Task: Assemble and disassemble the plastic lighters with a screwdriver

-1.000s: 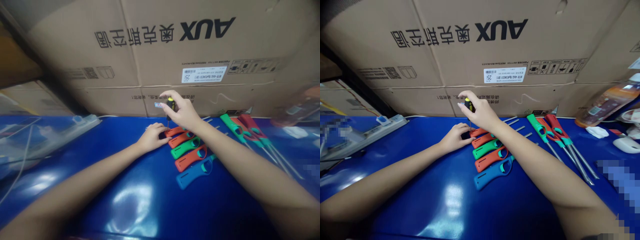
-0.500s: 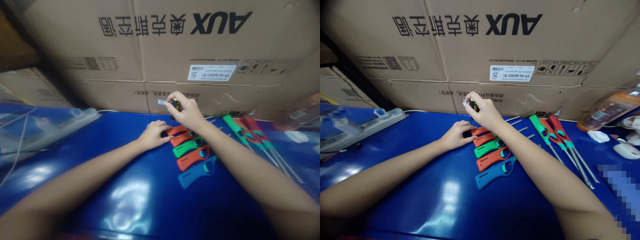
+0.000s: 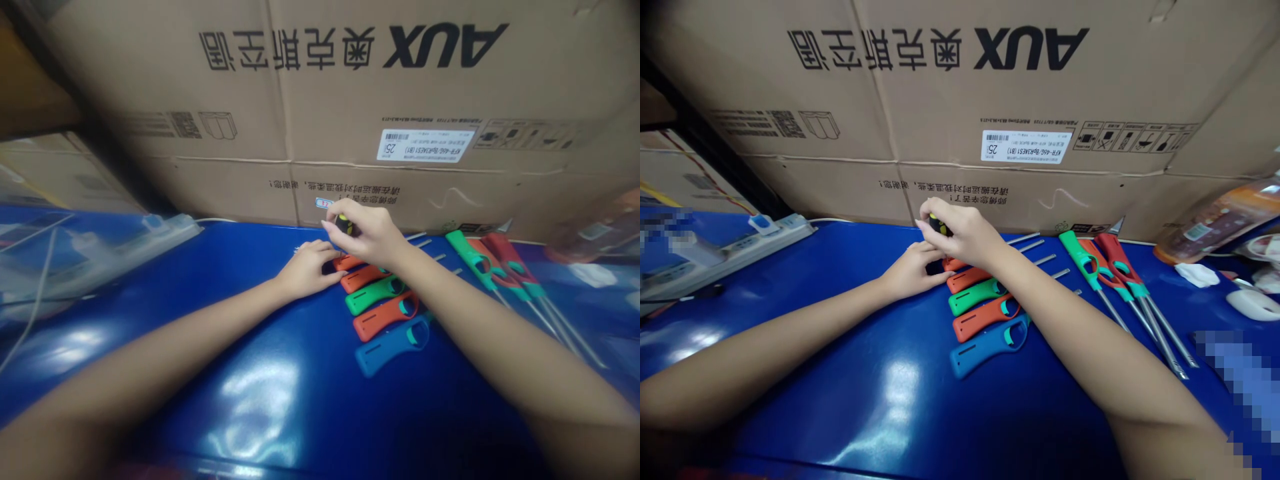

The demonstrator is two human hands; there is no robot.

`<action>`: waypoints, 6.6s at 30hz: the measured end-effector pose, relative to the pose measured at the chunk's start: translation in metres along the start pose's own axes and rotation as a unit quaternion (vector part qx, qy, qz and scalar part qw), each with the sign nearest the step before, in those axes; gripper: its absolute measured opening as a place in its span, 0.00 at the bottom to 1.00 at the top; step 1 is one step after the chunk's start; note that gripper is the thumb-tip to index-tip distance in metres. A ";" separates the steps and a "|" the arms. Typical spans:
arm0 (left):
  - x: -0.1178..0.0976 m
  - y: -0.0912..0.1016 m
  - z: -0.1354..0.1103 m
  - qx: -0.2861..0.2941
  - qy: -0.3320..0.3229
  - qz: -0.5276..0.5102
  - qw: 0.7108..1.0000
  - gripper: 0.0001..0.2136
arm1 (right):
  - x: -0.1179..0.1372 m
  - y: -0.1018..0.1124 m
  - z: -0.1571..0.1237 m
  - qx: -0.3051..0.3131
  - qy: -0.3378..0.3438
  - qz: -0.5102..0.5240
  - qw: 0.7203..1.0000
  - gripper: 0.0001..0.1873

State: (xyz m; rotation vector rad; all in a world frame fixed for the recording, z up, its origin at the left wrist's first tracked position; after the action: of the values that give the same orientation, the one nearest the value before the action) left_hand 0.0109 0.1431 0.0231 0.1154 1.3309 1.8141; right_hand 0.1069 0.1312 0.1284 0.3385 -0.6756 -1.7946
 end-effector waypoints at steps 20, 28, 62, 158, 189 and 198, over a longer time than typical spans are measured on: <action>-0.003 0.001 0.000 0.008 0.000 0.030 1.000 0.15 | -0.023 -0.012 0.047 0.240 -0.231 -0.321 0.886 0.20; -0.005 0.001 0.000 0.015 -0.002 0.033 0.999 0.15 | -0.018 -0.008 0.031 0.280 -0.212 -0.206 0.913 0.18; -0.004 0.002 0.001 -0.008 -0.009 0.006 1.000 0.13 | -0.018 0.004 0.026 0.293 -0.218 -0.168 0.916 0.14; -0.010 0.003 0.003 0.021 -0.017 0.002 1.000 0.07 | -0.015 0.007 0.027 0.306 -0.175 -0.145 0.925 0.15; -0.008 0.003 0.003 0.017 -0.019 -0.010 1.000 0.07 | -0.019 0.013 0.027 0.308 -0.191 -0.197 0.911 0.18; -0.007 0.003 0.003 0.019 -0.019 -0.005 1.000 0.07 | -0.024 0.012 0.025 0.308 -0.206 -0.196 0.908 0.19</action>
State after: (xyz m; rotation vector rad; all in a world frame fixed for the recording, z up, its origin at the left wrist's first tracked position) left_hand 0.0156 0.1403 0.0294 0.1618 1.3376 1.7710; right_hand 0.1108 0.1577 0.1531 0.5493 -1.5810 -2.0170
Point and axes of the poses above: each hand's wrist, its own z-axis towards the middle knuckle, its own y-axis out of the back of the hand, x = y × z, the point moved 8 cm from there along z, towards the middle knuckle, and after that the axes turned 4 degrees about -z, right-handed, at the moved point
